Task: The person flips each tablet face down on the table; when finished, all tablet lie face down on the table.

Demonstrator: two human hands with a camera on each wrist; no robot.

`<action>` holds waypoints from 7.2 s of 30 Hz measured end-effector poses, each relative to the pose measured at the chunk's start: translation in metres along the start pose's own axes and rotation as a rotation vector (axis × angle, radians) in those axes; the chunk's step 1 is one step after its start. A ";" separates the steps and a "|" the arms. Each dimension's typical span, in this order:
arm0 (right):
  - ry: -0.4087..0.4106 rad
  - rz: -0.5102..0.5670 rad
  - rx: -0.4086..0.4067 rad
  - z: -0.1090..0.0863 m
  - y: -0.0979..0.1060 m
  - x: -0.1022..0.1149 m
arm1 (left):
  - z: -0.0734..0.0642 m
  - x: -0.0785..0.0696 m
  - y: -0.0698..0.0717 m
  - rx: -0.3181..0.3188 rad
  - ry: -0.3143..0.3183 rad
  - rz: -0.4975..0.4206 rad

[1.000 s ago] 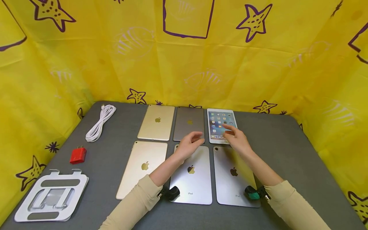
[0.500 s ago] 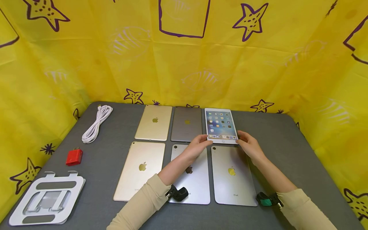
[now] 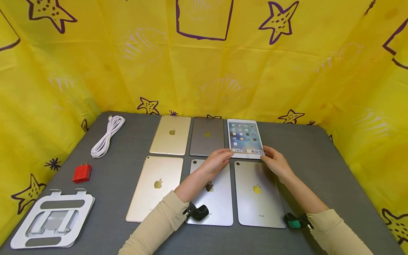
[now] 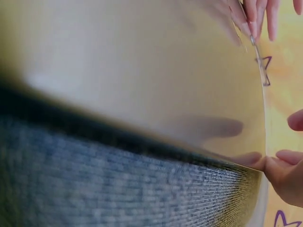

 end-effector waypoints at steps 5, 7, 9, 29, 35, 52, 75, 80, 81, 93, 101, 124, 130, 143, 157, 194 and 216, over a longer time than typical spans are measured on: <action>0.005 -0.019 -0.009 0.001 0.001 -0.001 | 0.001 0.000 0.000 0.012 0.000 -0.004; 0.005 -0.026 -0.009 0.000 0.001 -0.001 | 0.001 0.000 0.001 0.014 0.002 -0.010; 0.007 -0.040 -0.010 0.000 0.001 -0.001 | 0.001 0.000 0.001 0.020 0.006 -0.028; -0.003 -0.143 -0.027 0.001 0.002 0.005 | 0.001 -0.002 0.004 -0.023 0.016 -0.105; 0.018 -0.167 -0.024 0.003 0.000 0.006 | 0.006 -0.001 0.003 -0.042 -0.018 -0.052; 0.044 -0.169 0.023 0.009 -0.031 0.020 | -0.003 -0.037 0.014 -0.301 -0.325 0.325; 0.053 0.069 0.071 0.016 -0.060 0.032 | 0.008 -0.050 0.005 -0.162 -0.225 -0.173; 0.052 0.183 0.098 0.019 -0.066 0.033 | 0.007 -0.055 0.000 -0.154 -0.248 -0.141; 0.051 0.201 0.104 0.020 -0.067 0.033 | 0.007 -0.056 -0.001 -0.156 -0.253 -0.131; 0.026 0.253 0.136 0.020 -0.069 0.032 | 0.010 -0.057 -0.008 -0.181 -0.278 -0.068; 0.022 0.233 0.194 0.017 -0.063 0.034 | 0.011 -0.055 -0.011 -0.203 -0.287 -0.034; 0.230 0.479 -0.046 0.028 -0.030 0.097 | 0.011 -0.055 -0.017 -0.237 -0.273 -0.056; 0.236 0.451 -0.017 0.030 -0.033 0.101 | 0.014 -0.050 -0.017 -0.249 -0.277 -0.049; 0.210 0.394 -0.018 0.031 -0.029 0.094 | 0.017 -0.039 -0.019 -0.213 -0.183 -0.077; 0.205 0.411 -0.144 0.028 -0.020 0.085 | 0.024 -0.010 -0.013 -0.013 0.006 0.055; -0.020 0.667 -0.287 0.020 0.028 0.009 | 0.018 -0.007 -0.009 -0.008 -0.072 0.131; 0.039 -0.249 -0.073 0.024 0.026 0.003 | 0.015 -0.005 -0.009 0.021 -0.022 0.125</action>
Point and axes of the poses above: each hand's wrist, its own z-axis towards the middle knuckle, its own y-axis out of the back of the hand, x = y × z, the point moved 5 cm from there along z, towards the middle knuckle, and after that the axes turned 7 degrees about z, right-handed, at the moved point
